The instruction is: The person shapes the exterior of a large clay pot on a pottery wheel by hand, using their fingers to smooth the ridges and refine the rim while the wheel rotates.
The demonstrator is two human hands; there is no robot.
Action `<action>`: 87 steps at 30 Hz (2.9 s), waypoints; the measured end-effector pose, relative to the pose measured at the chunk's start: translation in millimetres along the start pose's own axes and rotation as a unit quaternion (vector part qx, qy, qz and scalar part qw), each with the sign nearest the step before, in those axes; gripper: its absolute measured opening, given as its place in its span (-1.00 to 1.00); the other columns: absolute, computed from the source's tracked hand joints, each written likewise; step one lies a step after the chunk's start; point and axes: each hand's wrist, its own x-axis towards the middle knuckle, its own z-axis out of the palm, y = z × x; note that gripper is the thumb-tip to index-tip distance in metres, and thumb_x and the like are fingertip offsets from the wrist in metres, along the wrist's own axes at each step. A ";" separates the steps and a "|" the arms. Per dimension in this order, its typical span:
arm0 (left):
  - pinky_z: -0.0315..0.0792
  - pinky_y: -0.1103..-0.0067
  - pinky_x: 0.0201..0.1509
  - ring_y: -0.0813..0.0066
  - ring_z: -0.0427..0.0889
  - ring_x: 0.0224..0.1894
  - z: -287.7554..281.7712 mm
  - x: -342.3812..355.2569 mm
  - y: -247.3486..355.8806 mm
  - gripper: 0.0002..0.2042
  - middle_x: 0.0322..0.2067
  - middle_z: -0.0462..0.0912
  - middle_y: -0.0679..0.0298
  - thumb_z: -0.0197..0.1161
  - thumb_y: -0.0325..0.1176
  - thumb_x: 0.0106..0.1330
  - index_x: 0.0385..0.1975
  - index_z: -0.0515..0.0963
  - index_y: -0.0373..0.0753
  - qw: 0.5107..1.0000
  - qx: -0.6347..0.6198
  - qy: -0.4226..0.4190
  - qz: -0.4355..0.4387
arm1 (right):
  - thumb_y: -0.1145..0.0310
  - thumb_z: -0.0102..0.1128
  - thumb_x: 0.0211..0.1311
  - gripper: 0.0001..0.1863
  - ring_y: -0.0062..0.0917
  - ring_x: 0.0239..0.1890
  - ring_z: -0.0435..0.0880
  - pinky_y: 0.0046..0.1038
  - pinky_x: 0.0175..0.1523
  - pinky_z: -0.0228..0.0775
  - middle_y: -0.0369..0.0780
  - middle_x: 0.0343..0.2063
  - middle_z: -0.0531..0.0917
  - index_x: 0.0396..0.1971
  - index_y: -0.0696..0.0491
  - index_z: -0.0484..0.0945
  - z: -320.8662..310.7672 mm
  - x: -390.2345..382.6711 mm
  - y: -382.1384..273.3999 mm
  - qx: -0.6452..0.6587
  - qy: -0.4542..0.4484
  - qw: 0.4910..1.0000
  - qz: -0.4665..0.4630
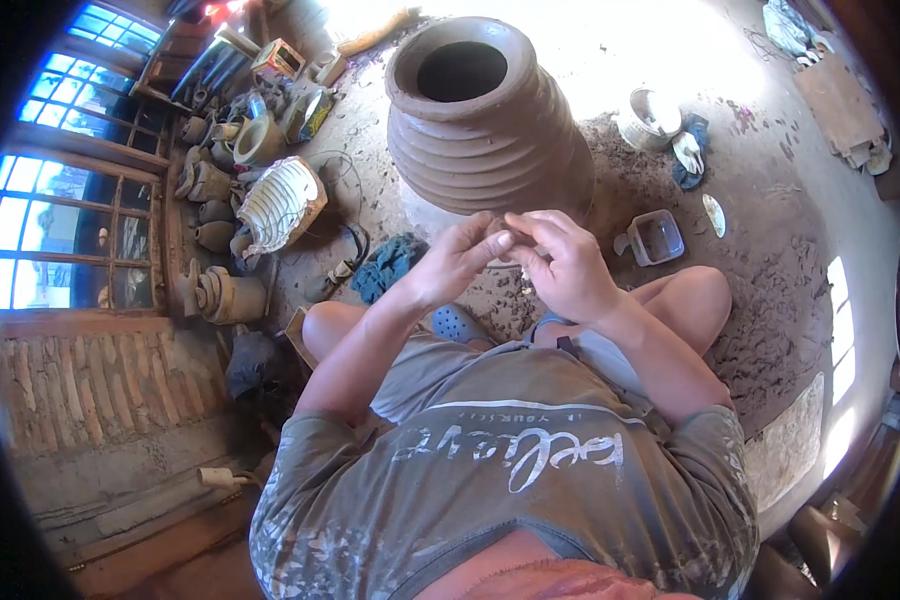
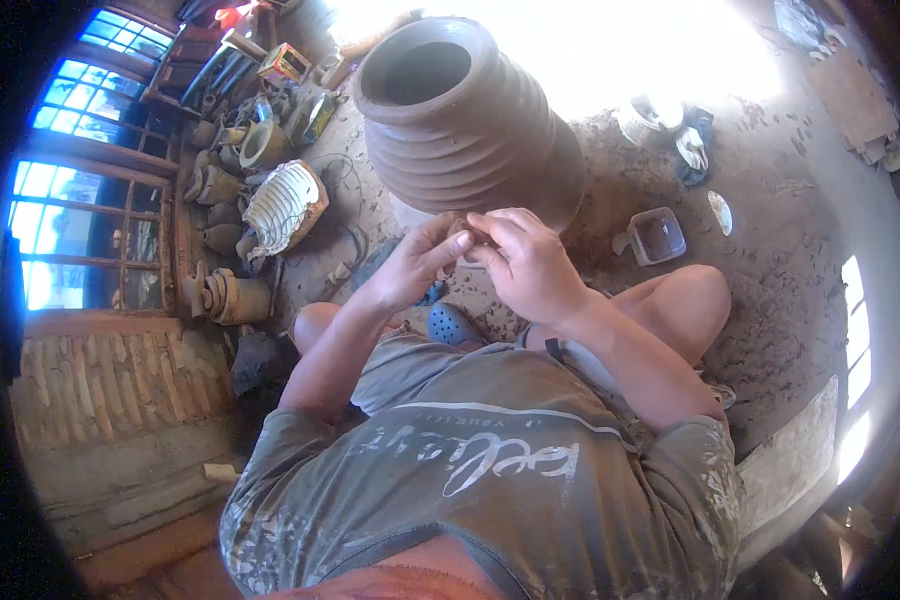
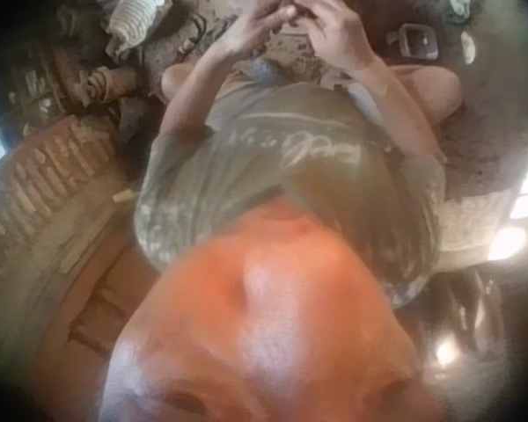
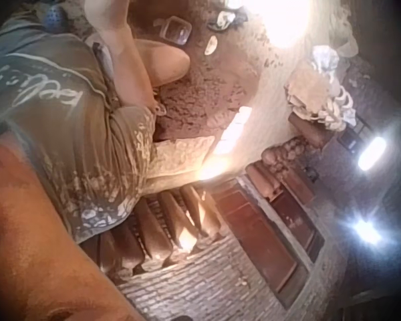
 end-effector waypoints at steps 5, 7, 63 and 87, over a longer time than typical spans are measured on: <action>0.37 0.63 -0.26 0.68 0.45 -0.29 7.7 5.1 -2.9 -0.59 -0.34 0.56 0.40 0.11 0.02 0.64 -0.06 0.59 -0.27 0.999 -0.003 -0.020 -0.040 | 0.48 0.39 0.25 -0.69 -0.17 -0.11 0.71 -0.23 -0.05 0.60 -0.06 -0.18 0.71 -0.04 0.26 0.67 -8.6 -9.5 12.6 -0.028 -0.019 0.999 -0.027; 0.38 0.59 -0.34 0.66 0.48 -0.34 7.9 6.4 -2.2 -0.53 -0.34 0.58 0.38 0.06 0.08 0.65 -0.10 0.59 -0.29 0.997 -0.047 -0.009 -0.056 | 0.48 0.39 0.25 -0.73 -0.21 -0.17 0.69 -0.26 -0.09 0.59 -0.09 -0.23 0.69 -0.08 0.26 0.67 -14.2 -2.0 -0.2 -0.081 -0.017 0.993 -0.085; 0.51 0.26 0.12 0.04 0.67 0.02 -139.4 157.8 122.2 -0.77 -0.09 0.67 0.00 0.20 -0.28 0.55 0.03 0.51 -0.29 0.873 0.425 0.061 0.232 | 0.17 0.73 0.00 -0.60 -0.56 -0.46 0.68 -0.46 -0.26 0.54 -0.18 -0.51 0.76 -0.43 0.16 0.71 -46.2 128.3 64.3 -0.032 -0.038 0.984 0.172; 0.21 -0.21 0.36 -0.12 0.61 0.24 -127.2 163.0 63.8 -0.48 0.16 0.64 -0.10 -0.07 0.09 0.60 0.17 0.51 -0.25 0.705 0.613 0.346 0.084 | 0.43 0.22 0.24 -0.38 -0.58 -0.60 0.65 -0.47 -0.41 0.55 -0.15 -0.59 0.72 0.32 0.33 0.48 -17.8 89.5 56.1 0.048 0.036 0.980 0.190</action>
